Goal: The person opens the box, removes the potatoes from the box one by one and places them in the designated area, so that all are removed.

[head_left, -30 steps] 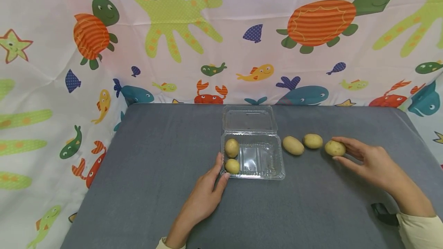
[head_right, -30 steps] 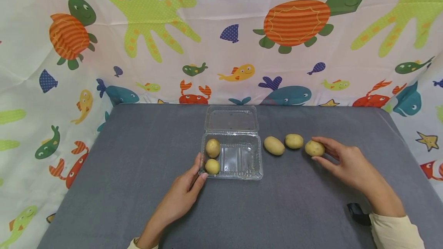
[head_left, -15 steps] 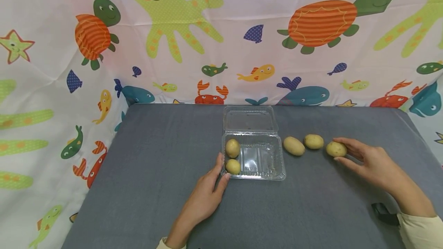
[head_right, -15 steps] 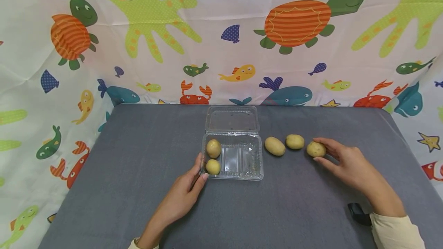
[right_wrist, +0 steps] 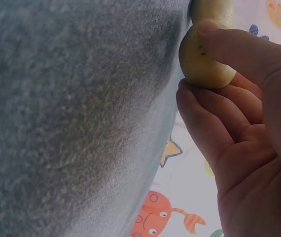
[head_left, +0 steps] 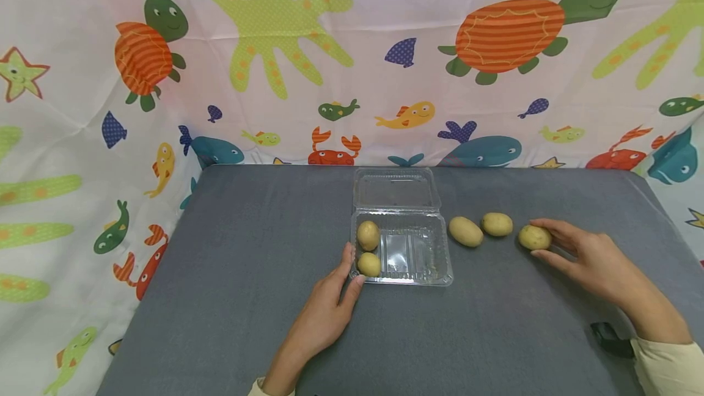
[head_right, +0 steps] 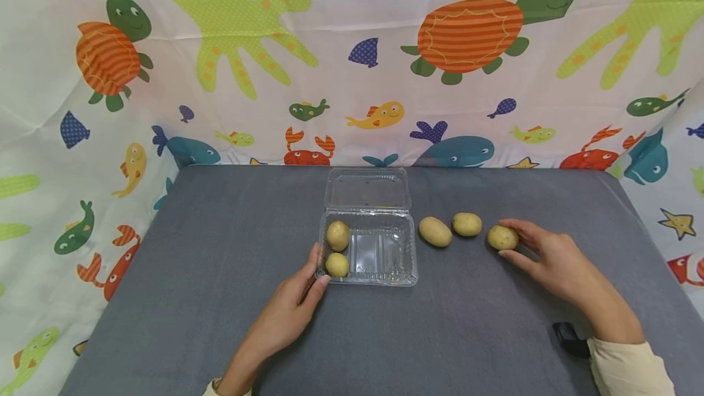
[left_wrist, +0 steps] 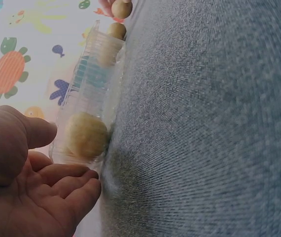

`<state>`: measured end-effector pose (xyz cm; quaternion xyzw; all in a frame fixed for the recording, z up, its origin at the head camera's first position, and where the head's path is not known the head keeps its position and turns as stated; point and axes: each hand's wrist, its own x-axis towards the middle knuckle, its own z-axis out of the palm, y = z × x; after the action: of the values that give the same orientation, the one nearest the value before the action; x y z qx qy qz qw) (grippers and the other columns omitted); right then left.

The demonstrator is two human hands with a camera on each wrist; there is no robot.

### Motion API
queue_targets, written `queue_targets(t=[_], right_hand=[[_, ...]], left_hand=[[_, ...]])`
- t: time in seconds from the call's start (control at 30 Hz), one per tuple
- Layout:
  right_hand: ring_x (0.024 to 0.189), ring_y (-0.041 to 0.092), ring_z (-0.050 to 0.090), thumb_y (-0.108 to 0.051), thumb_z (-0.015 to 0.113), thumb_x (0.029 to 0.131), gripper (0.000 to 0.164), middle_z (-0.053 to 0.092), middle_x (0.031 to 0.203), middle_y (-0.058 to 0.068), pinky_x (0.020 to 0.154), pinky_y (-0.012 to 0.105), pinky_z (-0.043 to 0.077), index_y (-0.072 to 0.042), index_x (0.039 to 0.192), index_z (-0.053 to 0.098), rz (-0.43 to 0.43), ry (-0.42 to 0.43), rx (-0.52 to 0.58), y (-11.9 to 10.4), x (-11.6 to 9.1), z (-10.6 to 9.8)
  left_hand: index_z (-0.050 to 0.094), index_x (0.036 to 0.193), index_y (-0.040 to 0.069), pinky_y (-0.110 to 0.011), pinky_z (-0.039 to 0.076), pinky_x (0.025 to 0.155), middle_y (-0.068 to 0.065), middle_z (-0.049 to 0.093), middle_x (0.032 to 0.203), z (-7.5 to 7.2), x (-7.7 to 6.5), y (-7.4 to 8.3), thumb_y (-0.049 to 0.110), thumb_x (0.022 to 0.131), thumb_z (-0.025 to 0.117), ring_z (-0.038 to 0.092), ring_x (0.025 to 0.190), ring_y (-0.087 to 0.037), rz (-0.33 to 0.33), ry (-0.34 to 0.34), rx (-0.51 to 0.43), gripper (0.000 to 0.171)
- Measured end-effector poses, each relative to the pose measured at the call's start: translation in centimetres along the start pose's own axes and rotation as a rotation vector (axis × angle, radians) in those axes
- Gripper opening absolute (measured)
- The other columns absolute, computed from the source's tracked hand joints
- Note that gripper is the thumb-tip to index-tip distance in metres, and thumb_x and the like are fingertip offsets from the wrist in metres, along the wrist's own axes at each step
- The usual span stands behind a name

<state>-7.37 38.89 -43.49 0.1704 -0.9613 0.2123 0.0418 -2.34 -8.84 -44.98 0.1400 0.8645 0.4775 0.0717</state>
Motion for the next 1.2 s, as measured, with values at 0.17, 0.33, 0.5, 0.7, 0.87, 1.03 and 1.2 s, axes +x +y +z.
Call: queue_targets(t=[0.17, 0.33, 0.5, 0.7, 0.87, 1.03, 1.2], right_hand=[[0.106, 0.041, 0.075, -0.018, 0.089, 0.089, 0.056, 0.074, 0.126, 0.02, 0.08, -0.006, 0.037, -0.01, 0.139, 0.066, -0.016, 0.015, -0.002, -0.06, 0.27, 0.1], [0.106, 0.041, 0.075, -0.019, 0.089, 0.088, 0.056, 0.074, 0.125, 0.02, 0.079, -0.006, 0.038, -0.01, 0.139, 0.066, -0.005, 0.016, -0.002, -0.2, 0.38, 0.19], [0.107, 0.037, 0.075, -0.021, 0.091, 0.086, 0.057, 0.075, 0.124, 0.018, 0.08, -0.003, 0.042, -0.011, 0.137, 0.068, -0.014, 0.025, -0.022, -0.13, 0.55, 0.46], [0.11, 0.03, 0.073, -0.022, 0.092, 0.085, 0.059, 0.075, 0.126, 0.018, 0.082, -0.003, 0.041, -0.012, 0.138, 0.068, -0.013, 0.028, -0.024, 0.06, 0.48, 0.7], [0.115, 0.016, 0.07, -0.023, 0.093, 0.084, 0.061, 0.074, 0.129, 0.015, 0.086, -0.007, 0.032, -0.014, 0.14, 0.068, -0.001, 0.029, -0.008, 0.04, 0.3, 0.64], [0.114, 0.031, 0.072, -0.023, 0.093, 0.085, 0.062, 0.073, 0.131, 0.017, 0.086, -0.007, 0.031, -0.012, 0.141, 0.067, -0.004, 0.023, -0.011, -0.17, 0.34, 0.6], [0.118, 0.014, 0.068, -0.027, 0.093, 0.085, 0.064, 0.073, 0.132, 0.016, 0.086, -0.007, 0.03, -0.015, 0.142, 0.067, -0.006, 0.026, -0.017, -0.07, 0.37, 0.54]], left_hand=[[0.023, 0.167, 0.002, -0.046, 0.031, 0.125, -0.01, 0.034, 0.168, -0.04, -0.01, 0.01, 0.031, 0.114, 0.053, 0.033, 0.155, -0.02, -0.006, 0.004, 0.002, 0.068], [0.023, 0.167, 0.003, -0.045, 0.03, 0.126, -0.008, 0.032, 0.169, -0.02, -0.08, 0.04, 0.032, 0.114, 0.053, 0.031, 0.156, -0.019, -0.017, 0.001, -0.004, 0.068], [0.023, 0.167, 0.003, -0.046, 0.03, 0.126, -0.009, 0.032, 0.169, -0.05, -0.11, 0.1, 0.029, 0.113, 0.054, 0.031, 0.156, -0.019, -0.02, 0.002, -0.009, 0.067], [0.023, 0.167, 0.003, -0.046, 0.03, 0.126, -0.009, 0.033, 0.169, -0.03, 0.01, 0.08, 0.029, 0.113, 0.054, 0.032, 0.155, -0.019, -0.015, 0.002, -0.001, 0.068], [0.021, 0.167, 0.003, -0.047, 0.03, 0.126, -0.01, 0.031, 0.17, -0.07, 0.06, 0.14, 0.031, 0.114, 0.053, 0.031, 0.155, -0.02, -0.014, -0.008, -0.003, 0.068], [0.022, 0.167, 0.003, -0.047, 0.03, 0.126, -0.011, 0.032, 0.169, -0.1, 0.07, 0.1, 0.031, 0.113, 0.053, 0.032, 0.155, -0.02, -0.008, -0.004, 0.003, 0.068], [0.022, 0.167, 0.004, -0.046, 0.031, 0.126, -0.01, 0.033, 0.169, -0.07, 0.01, -0.1, 0.032, 0.113, 0.053, 0.032, 0.155, -0.019, -0.007, -0.001, 0.005, 0.068]])
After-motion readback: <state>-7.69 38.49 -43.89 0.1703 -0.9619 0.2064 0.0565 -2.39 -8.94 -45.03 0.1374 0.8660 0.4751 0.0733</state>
